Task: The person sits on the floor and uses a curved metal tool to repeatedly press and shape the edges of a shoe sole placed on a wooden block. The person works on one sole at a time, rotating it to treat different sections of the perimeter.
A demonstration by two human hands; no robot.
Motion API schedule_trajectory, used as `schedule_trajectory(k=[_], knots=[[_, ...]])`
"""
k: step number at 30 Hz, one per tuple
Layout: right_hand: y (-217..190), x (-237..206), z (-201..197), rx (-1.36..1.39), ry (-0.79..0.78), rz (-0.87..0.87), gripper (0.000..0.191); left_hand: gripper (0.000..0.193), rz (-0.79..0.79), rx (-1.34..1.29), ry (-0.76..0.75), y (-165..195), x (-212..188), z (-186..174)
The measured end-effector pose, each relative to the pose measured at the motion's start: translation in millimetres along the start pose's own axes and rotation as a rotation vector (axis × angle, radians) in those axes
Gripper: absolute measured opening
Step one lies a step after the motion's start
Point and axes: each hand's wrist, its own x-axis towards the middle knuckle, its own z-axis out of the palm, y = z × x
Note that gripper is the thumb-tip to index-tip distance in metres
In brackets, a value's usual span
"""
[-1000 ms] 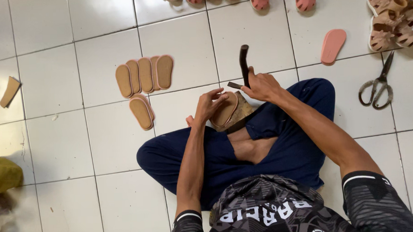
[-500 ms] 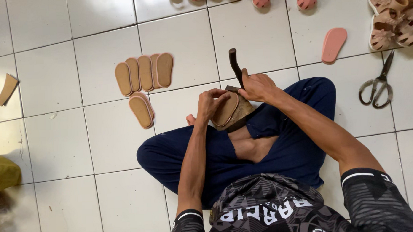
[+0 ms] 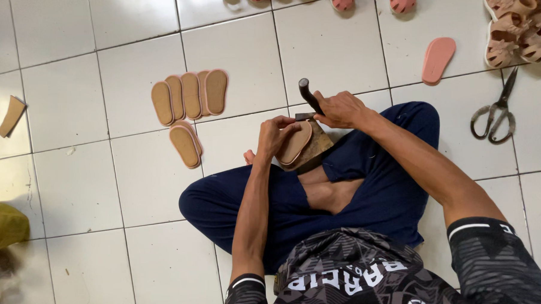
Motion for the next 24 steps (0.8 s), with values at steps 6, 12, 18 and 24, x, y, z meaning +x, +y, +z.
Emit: schedule_trajectory(k=[6, 12, 18, 24], knots=[[-13.4, -8.9, 1.5, 0.186, 0.084, 0.133, 0.081, 0.037, 0.028, 0.072, -0.026, -0.3, -7.3, -4.4], [-27.6, -1.6, -6.3, 0.127, -0.027, 0.163, 0.081, 0.031, -0.004, 0.094, 0.048, 1.6, -6.7, 1.2], [-25.6, 0.2, -12.4, 0.031, 0.011, 0.068, 0.079, 0.031, 0.019, 0.082, 0.084, 2.9, -6.1, 2.9], [-12.6, 1.4, -11.0, -0.014, 0.043, -0.064, 0.072, 0.029, -0.032, 0.048, 0.068, 2.2, -5.9, 2.6]])
